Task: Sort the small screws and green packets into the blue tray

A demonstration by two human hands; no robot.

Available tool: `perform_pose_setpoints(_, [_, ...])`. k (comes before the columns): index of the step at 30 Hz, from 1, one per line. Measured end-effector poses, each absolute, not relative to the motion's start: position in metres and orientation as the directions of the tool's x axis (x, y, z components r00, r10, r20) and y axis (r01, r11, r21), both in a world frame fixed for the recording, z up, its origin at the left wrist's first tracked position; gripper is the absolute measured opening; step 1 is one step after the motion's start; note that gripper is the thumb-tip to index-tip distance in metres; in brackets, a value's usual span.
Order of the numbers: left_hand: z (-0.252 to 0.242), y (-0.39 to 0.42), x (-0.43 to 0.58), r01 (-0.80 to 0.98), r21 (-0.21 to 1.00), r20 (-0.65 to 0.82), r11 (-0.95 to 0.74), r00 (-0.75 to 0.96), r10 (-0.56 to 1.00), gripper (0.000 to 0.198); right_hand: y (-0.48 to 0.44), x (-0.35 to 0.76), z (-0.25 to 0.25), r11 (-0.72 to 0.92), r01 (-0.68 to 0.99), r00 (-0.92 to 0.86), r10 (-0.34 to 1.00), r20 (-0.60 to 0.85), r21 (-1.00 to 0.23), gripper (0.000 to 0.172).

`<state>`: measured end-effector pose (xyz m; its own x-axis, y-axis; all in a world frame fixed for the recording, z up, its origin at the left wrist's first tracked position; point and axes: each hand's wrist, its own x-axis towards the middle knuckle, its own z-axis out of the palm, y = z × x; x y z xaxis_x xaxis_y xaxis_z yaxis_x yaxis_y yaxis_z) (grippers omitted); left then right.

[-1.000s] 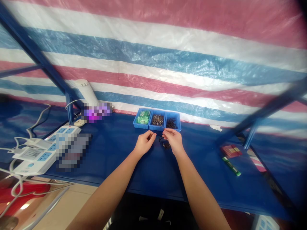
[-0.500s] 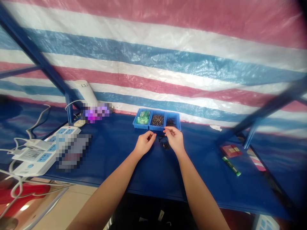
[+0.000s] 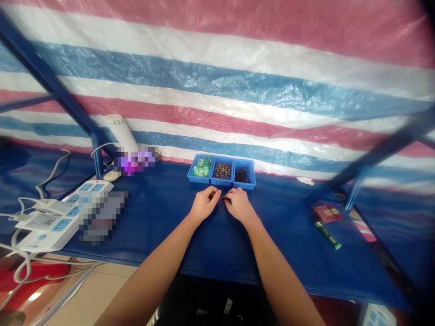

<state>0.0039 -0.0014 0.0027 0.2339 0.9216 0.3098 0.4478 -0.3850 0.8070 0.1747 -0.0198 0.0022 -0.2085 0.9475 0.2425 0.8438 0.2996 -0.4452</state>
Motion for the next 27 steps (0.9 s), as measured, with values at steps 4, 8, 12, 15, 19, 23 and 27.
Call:
perform_pose_setpoints(4, [0.003,-0.001,0.004,0.448,0.809,0.303,-0.379,0.234,0.924,0.029,-0.021,0.172,0.006,0.329,0.841,-0.238,0.938,0.252,-0.429,0.021])
perform_pose_setpoints(8, [0.003,-0.001,0.003,0.438,0.812,0.313,-0.386,0.232,0.921,0.025,-0.022,0.169,0.011,0.308,0.804,-0.167,0.938,0.304,-0.509,0.016])
perform_pose_setpoints(12, [0.002,0.0,0.002,0.388,0.833,0.314,-0.393,0.252,0.915,0.026,-0.021,0.167,0.013,0.315,0.57,-0.055,0.936,0.347,-0.759,0.013])
perform_pose_setpoints(15, [0.001,0.001,0.002,0.36,0.837,0.322,-0.413,0.287,0.902,0.028,-0.021,0.166,0.015,0.253,0.348,0.054,0.956,0.289,-0.903,0.011])
perform_pose_setpoints(19, [-0.001,0.002,0.003,0.324,0.85,0.318,-0.416,0.314,0.894,0.027,-0.019,0.168,0.017,0.155,0.128,0.088,0.982,0.166,-0.98,0.011])
perform_pose_setpoints(23, [0.0,0.002,0.004,0.3,0.862,0.313,-0.408,0.318,0.895,0.025,-0.017,0.17,0.016,0.131,0.049,0.06,0.989,0.134,-0.99,0.01])
perform_pose_setpoints(27, [0.002,0.0,0.004,0.29,0.867,0.307,-0.404,0.328,0.894,0.023,-0.017,0.167,0.015,0.132,0.037,0.087,0.987,0.135,-0.991,0.01])
